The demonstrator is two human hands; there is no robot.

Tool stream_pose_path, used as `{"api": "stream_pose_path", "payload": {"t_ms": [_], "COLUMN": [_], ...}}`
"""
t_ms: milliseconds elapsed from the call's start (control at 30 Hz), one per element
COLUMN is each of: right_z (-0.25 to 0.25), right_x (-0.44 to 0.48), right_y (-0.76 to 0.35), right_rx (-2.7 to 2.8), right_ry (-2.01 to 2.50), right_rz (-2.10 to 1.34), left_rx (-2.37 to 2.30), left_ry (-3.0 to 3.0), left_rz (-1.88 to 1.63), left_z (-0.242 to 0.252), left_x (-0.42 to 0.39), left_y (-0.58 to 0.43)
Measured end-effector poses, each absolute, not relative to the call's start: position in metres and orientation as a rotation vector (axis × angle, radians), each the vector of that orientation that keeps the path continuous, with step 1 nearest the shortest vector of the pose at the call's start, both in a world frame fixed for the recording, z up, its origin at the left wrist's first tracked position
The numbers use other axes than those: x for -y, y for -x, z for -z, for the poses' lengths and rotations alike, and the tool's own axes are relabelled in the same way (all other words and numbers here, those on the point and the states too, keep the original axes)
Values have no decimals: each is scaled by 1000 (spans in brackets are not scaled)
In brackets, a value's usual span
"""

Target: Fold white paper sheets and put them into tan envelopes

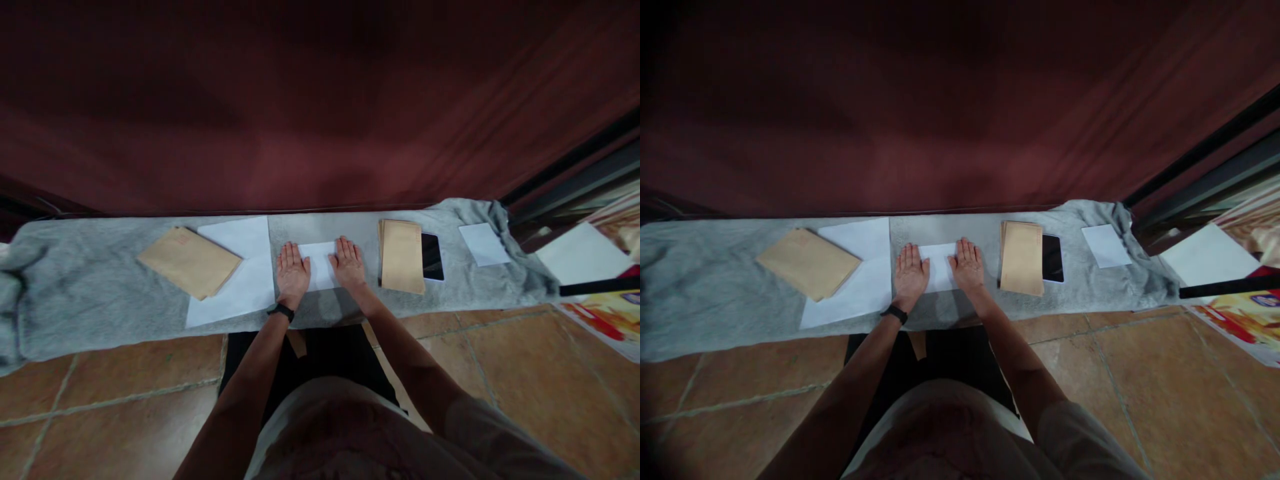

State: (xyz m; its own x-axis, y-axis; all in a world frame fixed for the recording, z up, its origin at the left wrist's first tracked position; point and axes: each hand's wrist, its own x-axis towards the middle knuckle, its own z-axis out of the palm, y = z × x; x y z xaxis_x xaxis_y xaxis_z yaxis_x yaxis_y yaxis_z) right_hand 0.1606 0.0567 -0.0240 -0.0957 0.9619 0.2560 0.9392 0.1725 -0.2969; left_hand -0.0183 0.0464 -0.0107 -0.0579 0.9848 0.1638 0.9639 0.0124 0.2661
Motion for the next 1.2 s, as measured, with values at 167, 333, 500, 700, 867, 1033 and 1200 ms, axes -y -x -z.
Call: {"api": "stream_pose_path", "payload": {"t_ms": [167, 333, 500, 700, 867, 1033, 1200], "right_z": [27, 25, 13, 7, 11, 13, 16], "right_x": [-52, -45, -26, -3, 4, 8, 12], "right_y": [-169, -174, -160, -140, -151, -160, -166], "right_rx": [2025, 1968, 1994, 2260, 2238, 2205, 2144], "right_ry": [1826, 1844, 1813, 1595, 1644, 1676, 1740], "right_rz": [-41, -41, -107, -244, -174, -120, -68], "left_rx": [-2206, -2221, -2055, -1810, -1886, -1982, -2059], "left_ry": [-2104, -2061, -2216, -2381, -2345, -2293, -2242], "left_rz": [-525, -570, -556, -361, -381, -472, -572], "left_z": [12, 7, -1, 3, 7, 9, 12], "left_x": [-42, -32, -8, 9, 9, 13, 20], "left_y": [22, 24, 4, -22, -15, -1, 12]}}
